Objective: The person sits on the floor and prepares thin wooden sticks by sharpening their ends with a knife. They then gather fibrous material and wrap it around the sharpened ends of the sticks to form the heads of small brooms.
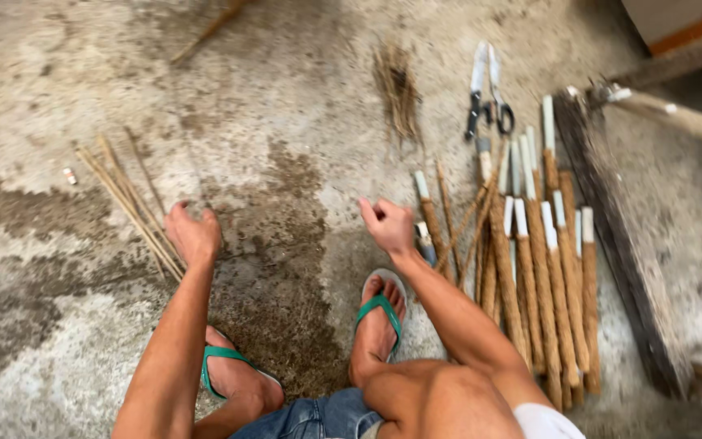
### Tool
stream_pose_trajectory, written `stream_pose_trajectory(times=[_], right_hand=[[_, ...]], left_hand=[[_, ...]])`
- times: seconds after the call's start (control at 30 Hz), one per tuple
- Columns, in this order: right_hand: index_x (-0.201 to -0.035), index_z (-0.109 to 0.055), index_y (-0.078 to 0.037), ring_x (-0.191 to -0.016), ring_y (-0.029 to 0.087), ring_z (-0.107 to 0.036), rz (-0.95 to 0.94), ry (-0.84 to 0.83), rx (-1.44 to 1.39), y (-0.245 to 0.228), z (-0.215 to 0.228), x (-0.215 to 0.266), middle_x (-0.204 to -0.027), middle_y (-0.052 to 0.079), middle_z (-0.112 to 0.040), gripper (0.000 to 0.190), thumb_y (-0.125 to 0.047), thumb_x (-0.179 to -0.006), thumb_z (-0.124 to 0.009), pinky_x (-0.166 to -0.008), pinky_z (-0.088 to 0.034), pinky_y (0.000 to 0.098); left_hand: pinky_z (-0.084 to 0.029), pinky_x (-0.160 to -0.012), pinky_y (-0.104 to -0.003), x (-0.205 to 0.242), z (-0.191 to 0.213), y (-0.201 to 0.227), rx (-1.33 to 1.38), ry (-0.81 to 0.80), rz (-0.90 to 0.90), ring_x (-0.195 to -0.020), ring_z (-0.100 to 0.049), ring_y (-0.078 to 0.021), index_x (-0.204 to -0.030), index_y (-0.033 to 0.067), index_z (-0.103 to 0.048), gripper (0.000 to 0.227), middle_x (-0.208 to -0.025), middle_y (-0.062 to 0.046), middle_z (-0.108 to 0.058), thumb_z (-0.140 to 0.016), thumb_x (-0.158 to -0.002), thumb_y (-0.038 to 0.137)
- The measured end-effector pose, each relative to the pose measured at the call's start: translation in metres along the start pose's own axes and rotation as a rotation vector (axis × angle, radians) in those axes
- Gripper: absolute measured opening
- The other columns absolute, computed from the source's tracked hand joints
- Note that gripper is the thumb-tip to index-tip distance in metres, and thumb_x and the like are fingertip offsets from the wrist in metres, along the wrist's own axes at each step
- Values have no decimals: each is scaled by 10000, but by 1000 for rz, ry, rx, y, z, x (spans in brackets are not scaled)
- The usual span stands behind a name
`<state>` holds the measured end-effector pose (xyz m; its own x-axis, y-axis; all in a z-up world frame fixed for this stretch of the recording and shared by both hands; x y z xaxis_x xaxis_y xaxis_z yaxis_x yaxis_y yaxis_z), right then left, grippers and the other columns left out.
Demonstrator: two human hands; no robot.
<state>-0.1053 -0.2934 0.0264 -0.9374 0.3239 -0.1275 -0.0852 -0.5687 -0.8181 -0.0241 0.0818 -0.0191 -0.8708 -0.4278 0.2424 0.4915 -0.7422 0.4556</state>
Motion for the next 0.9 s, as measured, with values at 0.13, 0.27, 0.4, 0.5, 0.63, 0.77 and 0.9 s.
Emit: stream_pose_trajectory(times=[0.13,0.27,0.4,0.5,0.63,0.77,0.9], right_hand=[[-713,-693,-68,-474,214,-590,19,-63,101,-10,2,10,-539,76,-585,301,-316,-856,-787,-475,-435,345],[-815,-732,-59,-483,179,-549,-42,-136,99,-13,-8,4,-548,73,-570,231,-280,-861,-782,-495,-427,343],[-898,-728,-54,-570,111,-542,-63,-196,-64,-7,-19,-12,-635,26,-628,185,-235,-931,-748,-523,-447,292],[-952,-740,-33,-632,135,-603,109,-315,2,-11,-22,-47,-739,65,-673,176,-209,-957,-743,-585,-496,304],[-999,-747,-33,-710,158,-659,307,-435,116,-43,-24,-101,-849,109,-718,180,-210,-971,-741,-655,-542,318],[-1078,-749,-32,-771,179,-702,259,-598,194,-81,-22,-140,-905,120,-751,216,-223,-983,-717,-712,-575,327],[-1112,-746,-60,-829,213,-718,154,-742,314,-106,-22,-156,-984,126,-764,236,-259,-1006,-676,-732,-623,365]], left_hand=[[-344,-1153,-569,-12,17,-50,-81,106,225,-1421,-338,-421,-1526,75,-383,783,-1534,-206,-351,-769,-905,355],[-299,-1137,-622,-15,22,-60,-68,81,324,-1458,-244,-438,-1552,149,-295,955,-1603,-215,-222,-824,-833,490],[-325,-1147,-617,-24,19,-58,-92,1,416,-1515,-218,-408,-1608,195,-185,1117,-1677,-168,-153,-805,-782,623],[-241,-1150,-610,-32,21,-51,-44,-1,395,-1492,-167,-393,-1602,161,-103,1215,-1648,-172,-135,-834,-759,643],[-300,-1144,-554,-40,21,-36,-43,30,442,-1454,-252,-359,-1594,105,-153,1174,-1597,-152,-262,-830,-773,602],[-354,-1108,-513,-43,17,-47,-36,147,425,-1345,-373,-333,-1552,33,-309,938,-1485,-142,-401,-777,-875,484],[-394,-1084,-488,-55,9,-62,-16,113,403,-1232,-496,-289,-1353,71,-568,462,-1322,-126,-547,-682,-983,322]])
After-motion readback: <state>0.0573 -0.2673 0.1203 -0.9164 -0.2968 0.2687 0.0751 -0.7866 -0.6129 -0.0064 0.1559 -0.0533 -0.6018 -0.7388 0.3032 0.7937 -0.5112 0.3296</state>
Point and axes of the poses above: each hand's wrist, its own x-axis away from the middle knuckle, its own z-axis out of the back of the hand, y = z × x, the point moved 1 cm from there along -x, towards the middle knuckle
